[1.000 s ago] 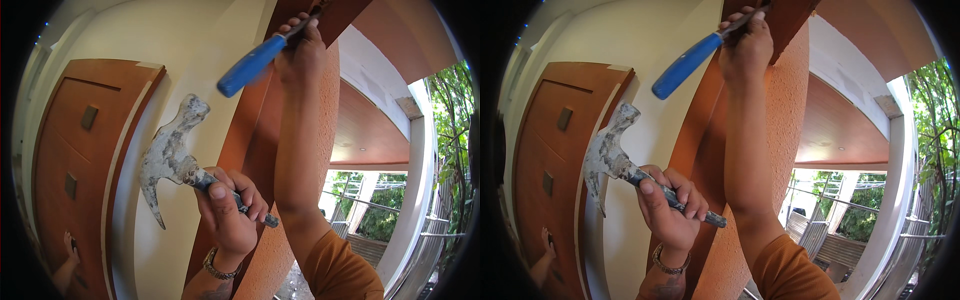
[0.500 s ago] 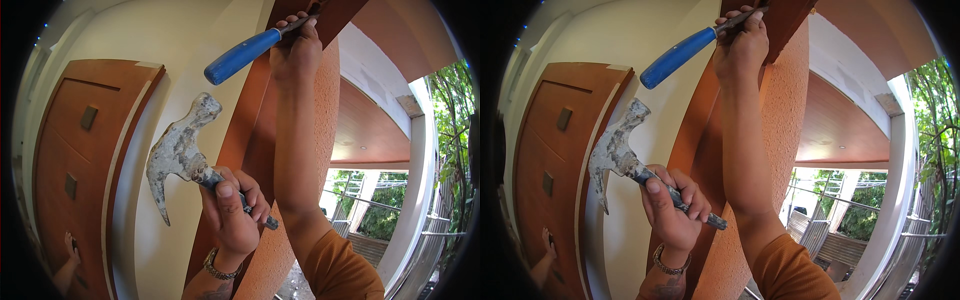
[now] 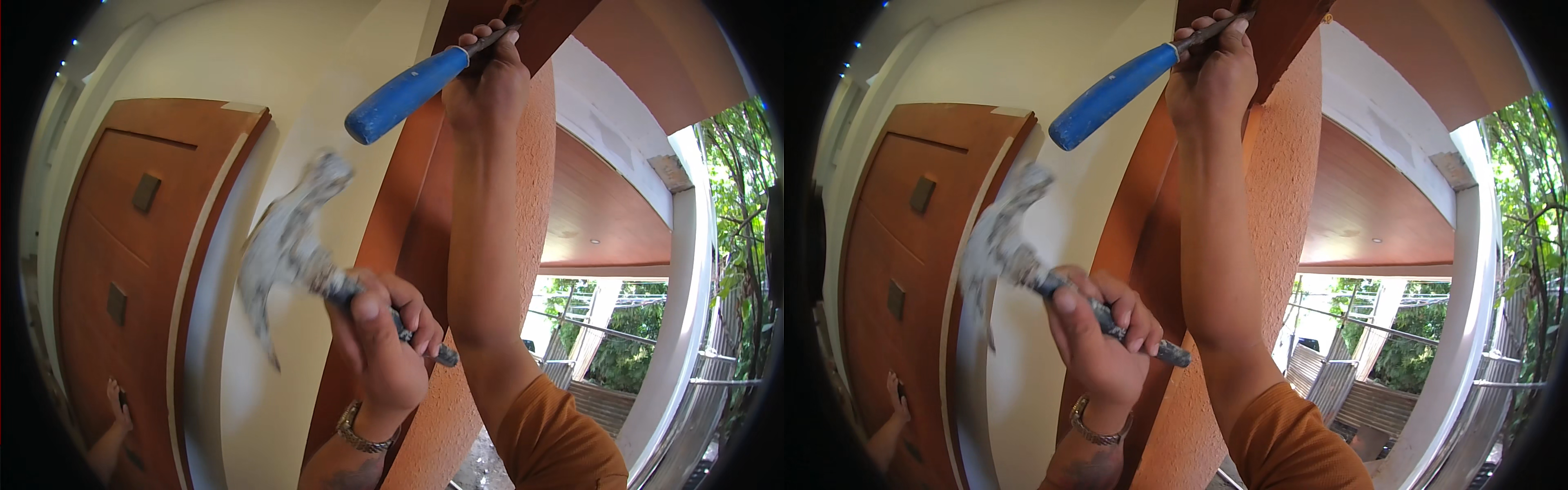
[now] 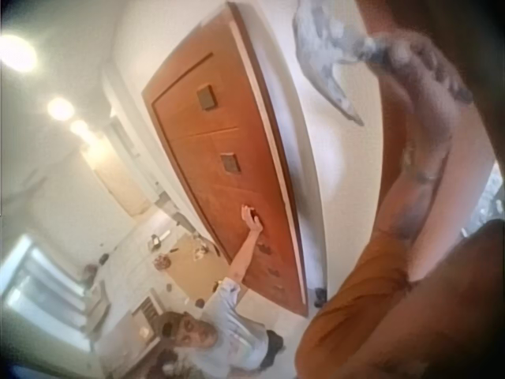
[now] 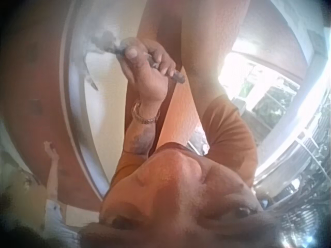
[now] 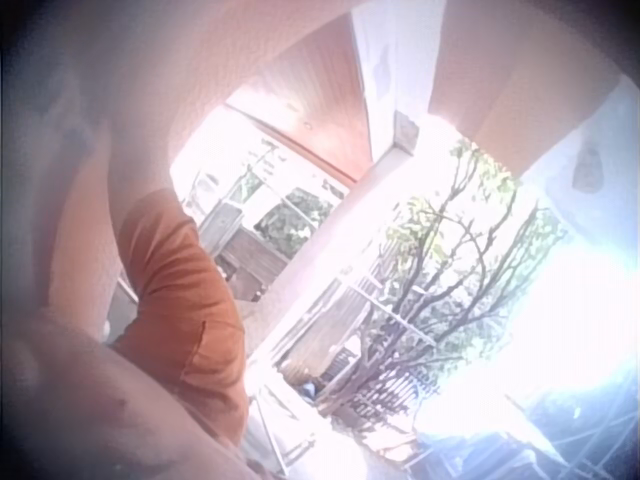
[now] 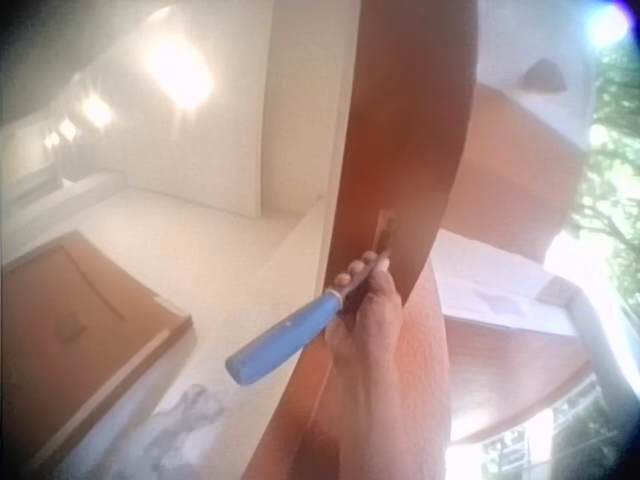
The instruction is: The person uses a chisel and a hammer to create a recessed area in a door frame. The person holds the chisel against the wood and strikes the handle with the hammer to remove small pieces of material.
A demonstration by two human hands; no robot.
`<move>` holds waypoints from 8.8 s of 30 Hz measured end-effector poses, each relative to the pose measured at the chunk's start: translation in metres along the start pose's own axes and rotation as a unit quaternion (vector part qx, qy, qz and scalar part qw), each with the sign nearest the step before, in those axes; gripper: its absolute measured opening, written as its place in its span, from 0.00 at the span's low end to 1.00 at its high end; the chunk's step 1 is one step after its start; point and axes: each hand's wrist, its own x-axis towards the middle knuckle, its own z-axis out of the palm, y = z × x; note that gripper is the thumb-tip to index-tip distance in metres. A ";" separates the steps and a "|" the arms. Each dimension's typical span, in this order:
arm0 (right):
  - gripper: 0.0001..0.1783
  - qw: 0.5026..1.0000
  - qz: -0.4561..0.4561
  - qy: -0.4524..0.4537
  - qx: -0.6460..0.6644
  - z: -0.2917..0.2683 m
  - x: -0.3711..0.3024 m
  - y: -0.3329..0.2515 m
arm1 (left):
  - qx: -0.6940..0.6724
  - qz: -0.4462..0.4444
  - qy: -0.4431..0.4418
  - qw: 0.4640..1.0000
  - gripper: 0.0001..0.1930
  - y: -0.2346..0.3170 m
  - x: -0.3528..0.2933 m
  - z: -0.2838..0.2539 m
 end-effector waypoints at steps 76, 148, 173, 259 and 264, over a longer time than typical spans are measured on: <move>0.12 1.000 0.014 -0.003 -0.017 0.005 -0.006 -0.003 | -0.005 -0.092 0.029 0.995 0.21 0.010 0.003 0.017; 0.22 0.827 0.509 0.119 0.207 0.192 -0.698 -0.156 | 0.552 -0.663 0.225 0.453 0.21 0.356 -0.450 -0.117; 0.31 0.725 0.248 0.402 -0.501 -0.131 -0.316 -0.235 | 0.537 -0.148 -0.112 0.823 0.27 0.147 -0.022 0.042; 0.35 0.523 0.083 0.225 -0.818 -0.189 -0.196 -0.146 | 0.564 0.120 -0.255 0.777 0.29 0.087 0.136 0.126; 0.36 0.523 0.052 0.241 -0.816 -0.190 -0.196 -0.142 | 0.579 0.092 -0.251 0.770 0.29 0.076 0.146 0.123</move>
